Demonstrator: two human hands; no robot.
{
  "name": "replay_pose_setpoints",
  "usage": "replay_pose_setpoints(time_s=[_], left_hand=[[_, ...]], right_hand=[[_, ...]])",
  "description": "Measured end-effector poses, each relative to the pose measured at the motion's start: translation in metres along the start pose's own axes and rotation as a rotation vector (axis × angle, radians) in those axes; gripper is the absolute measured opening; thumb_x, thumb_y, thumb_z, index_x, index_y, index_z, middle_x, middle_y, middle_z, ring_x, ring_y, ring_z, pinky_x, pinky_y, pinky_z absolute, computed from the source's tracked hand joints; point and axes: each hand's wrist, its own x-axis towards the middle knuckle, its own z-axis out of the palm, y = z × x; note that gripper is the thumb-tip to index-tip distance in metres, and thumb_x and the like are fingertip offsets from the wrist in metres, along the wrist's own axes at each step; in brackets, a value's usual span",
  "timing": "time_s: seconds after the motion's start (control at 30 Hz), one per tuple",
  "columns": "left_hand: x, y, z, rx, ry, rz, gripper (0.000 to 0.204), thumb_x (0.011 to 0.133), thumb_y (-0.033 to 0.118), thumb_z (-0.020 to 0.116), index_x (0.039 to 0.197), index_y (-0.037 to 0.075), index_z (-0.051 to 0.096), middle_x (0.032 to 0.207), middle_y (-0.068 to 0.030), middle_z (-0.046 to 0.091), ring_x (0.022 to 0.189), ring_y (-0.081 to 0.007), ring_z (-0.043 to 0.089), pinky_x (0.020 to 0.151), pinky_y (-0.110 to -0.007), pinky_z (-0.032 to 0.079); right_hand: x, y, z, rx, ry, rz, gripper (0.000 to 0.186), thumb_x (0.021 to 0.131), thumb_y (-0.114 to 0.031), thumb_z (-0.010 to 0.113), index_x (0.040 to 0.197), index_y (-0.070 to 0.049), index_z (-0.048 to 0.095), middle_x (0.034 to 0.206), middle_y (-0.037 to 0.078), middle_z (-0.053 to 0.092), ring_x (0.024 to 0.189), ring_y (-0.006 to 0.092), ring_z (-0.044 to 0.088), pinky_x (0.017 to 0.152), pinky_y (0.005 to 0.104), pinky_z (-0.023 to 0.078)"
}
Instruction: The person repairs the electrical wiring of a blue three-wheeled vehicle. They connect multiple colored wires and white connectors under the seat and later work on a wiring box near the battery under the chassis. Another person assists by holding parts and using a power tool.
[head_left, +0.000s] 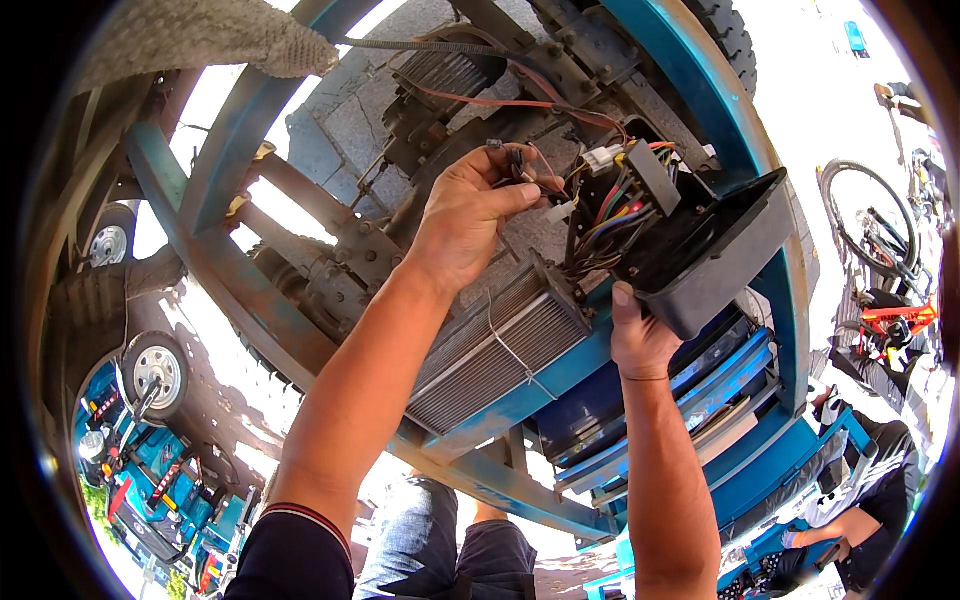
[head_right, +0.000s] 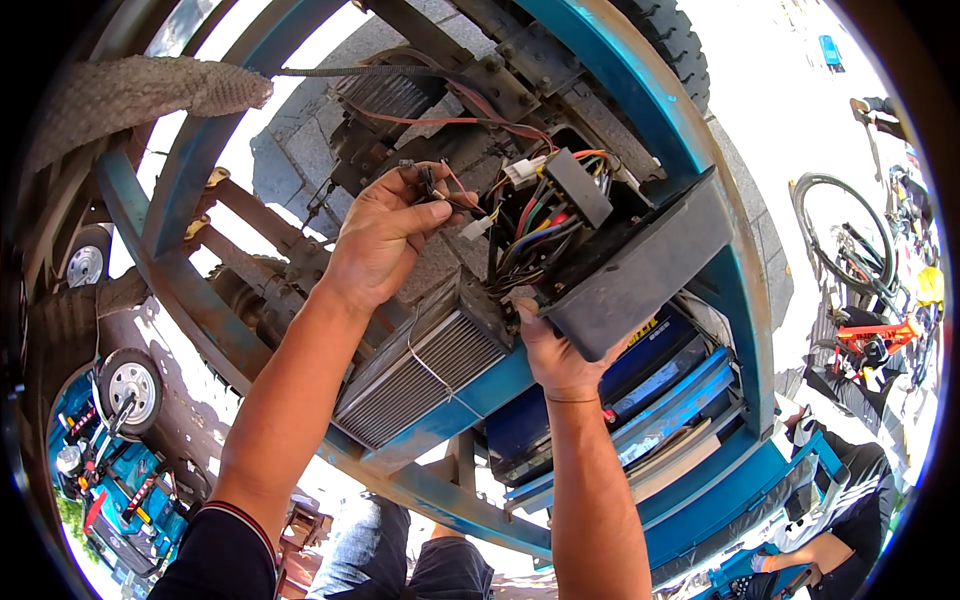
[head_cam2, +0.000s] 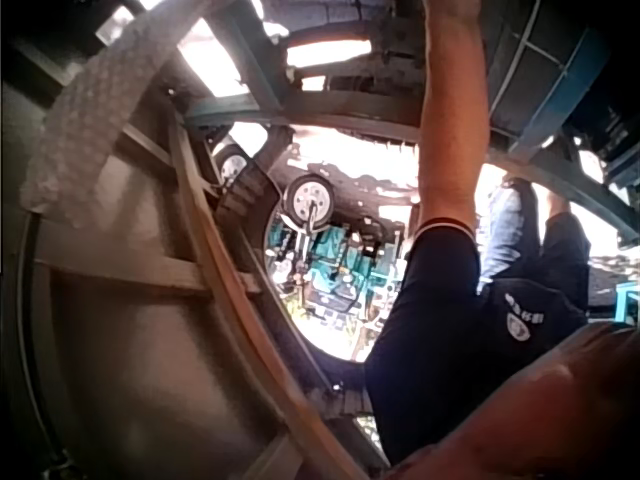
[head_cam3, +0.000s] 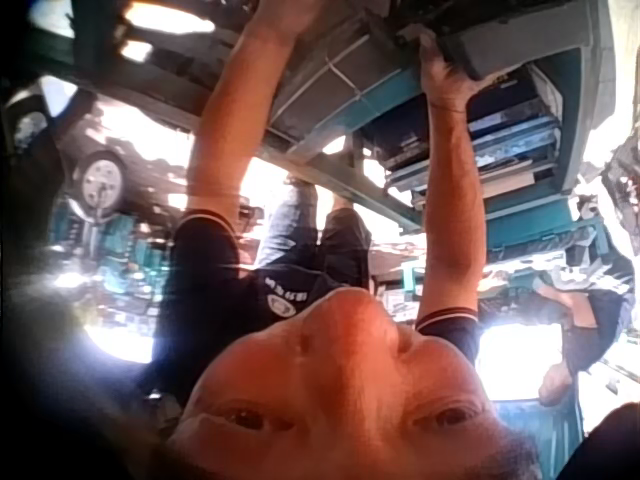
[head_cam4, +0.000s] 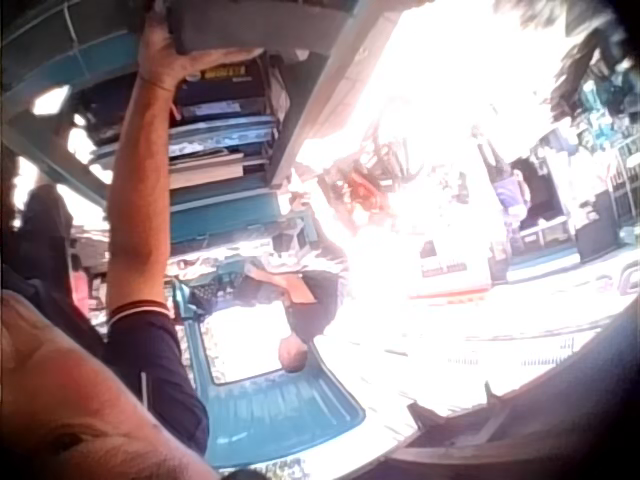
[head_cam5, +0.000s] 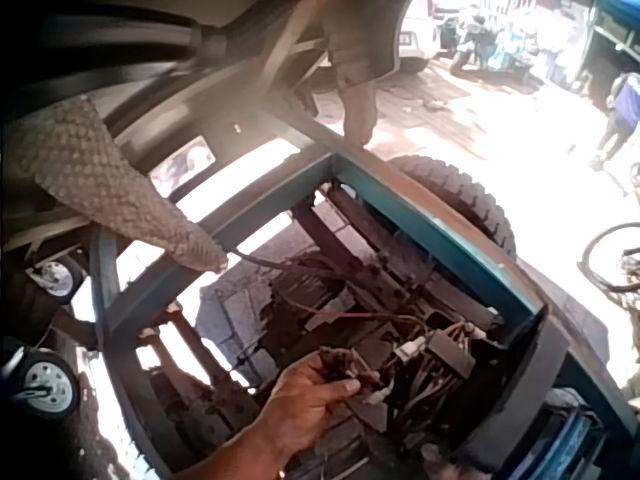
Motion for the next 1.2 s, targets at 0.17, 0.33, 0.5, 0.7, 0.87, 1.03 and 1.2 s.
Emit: replay_pose_setpoints(time_s=[0.17,0.33,0.5,0.7,0.87,1.03,1.2], left_hand=[[-0.0007,-0.0007,-0.0011,-0.004,-0.002,0.003,0.031,0.096,-0.011,0.066,0.125,0.001,0.068,0.112,-0.0112,0.074,0.116,-0.0282,0.073,0.099,-0.04,0.062],[-0.0011,-0.0015,-0.0029,-0.023,-0.01,0.002,0.031,0.096,-0.011,0.066,0.124,0.003,0.068,0.112,-0.0108,0.074,0.116,-0.0279,0.073,0.099,-0.04,0.062],[-0.0025,-0.0004,-0.001,-0.025,-0.005,0.005,0.03,0.096,-0.011,0.066,0.123,0.003,0.069,0.11,-0.0096,0.074,0.117,-0.0278,0.073,0.099,-0.04,0.063],[-0.0035,-0.0008,-0.0018,-0.022,-0.007,0.008,0.029,0.096,-0.011,0.067,0.121,0.003,0.069,0.109,-0.0088,0.073,0.117,-0.028,0.073,0.099,-0.041,0.063],[-0.0039,-0.0016,-0.0019,-0.027,-0.014,0.011,0.026,0.096,-0.01,0.067,0.118,0.004,0.068,0.109,-0.0091,0.072,0.117,-0.0278,0.072,0.1,-0.041,0.063],[-0.0046,-0.0023,-0.0024,-0.026,-0.003,0.007,0.022,0.097,-0.01,0.066,0.114,0.004,0.068,0.11,-0.009,0.072,0.117,-0.0274,0.072,0.1,-0.041,0.063],[-0.0049,-0.0038,-0.003,-0.031,-0.001,0.012,0.023,0.096,-0.01,0.066,0.115,0.004,0.067,0.11,-0.0094,0.071,0.117,-0.0289,0.072,0.101,-0.042,0.062]], right_hand=[[0.0001,0.0006,-0.0002,0.0,-0.001,-0.001,0.099,0.059,-0.04,0.091,0.14,-0.002,0.048,0.137,0.019,0.046,0.13,0.0401,0.043,0.113,0.0534,0.034],[-0.0003,0.0012,-0.0005,-0.003,0.002,-0.002,0.099,0.059,-0.041,0.091,0.14,-0.003,0.049,0.137,0.019,0.046,0.13,0.0403,0.043,0.113,0.0535,0.034],[-0.0007,0.0007,-0.0007,-0.003,0.001,-0.005,0.098,0.059,-0.041,0.091,0.139,-0.003,0.049,0.137,0.019,0.047,0.13,0.0404,0.043,0.113,0.0537,0.034],[-0.0008,0.0011,-0.0004,-0.002,0.001,-0.004,0.097,0.059,-0.042,0.091,0.138,-0.003,0.05,0.137,0.019,0.047,0.13,0.0406,0.043,0.113,0.0539,0.034],[0.0001,0.0018,-0.0007,-0.003,0.006,-0.004,0.096,0.059,-0.043,0.09,0.138,-0.003,0.051,0.137,0.019,0.047,0.13,0.0408,0.043,0.113,0.054,0.033],[0.0,0.0023,-0.0007,-0.001,0.007,-0.004,0.095,0.06,-0.043,0.09,0.137,-0.003,0.051,0.137,0.019,0.047,0.13,0.041,0.043,0.113,0.0542,0.033],[0.0002,0.0026,-0.0011,-0.003,0.007,-0.004,0.095,0.06,-0.044,0.09,0.137,-0.004,0.052,0.137,0.019,0.047,0.13,0.0411,0.043,0.113,0.0543,0.033]])
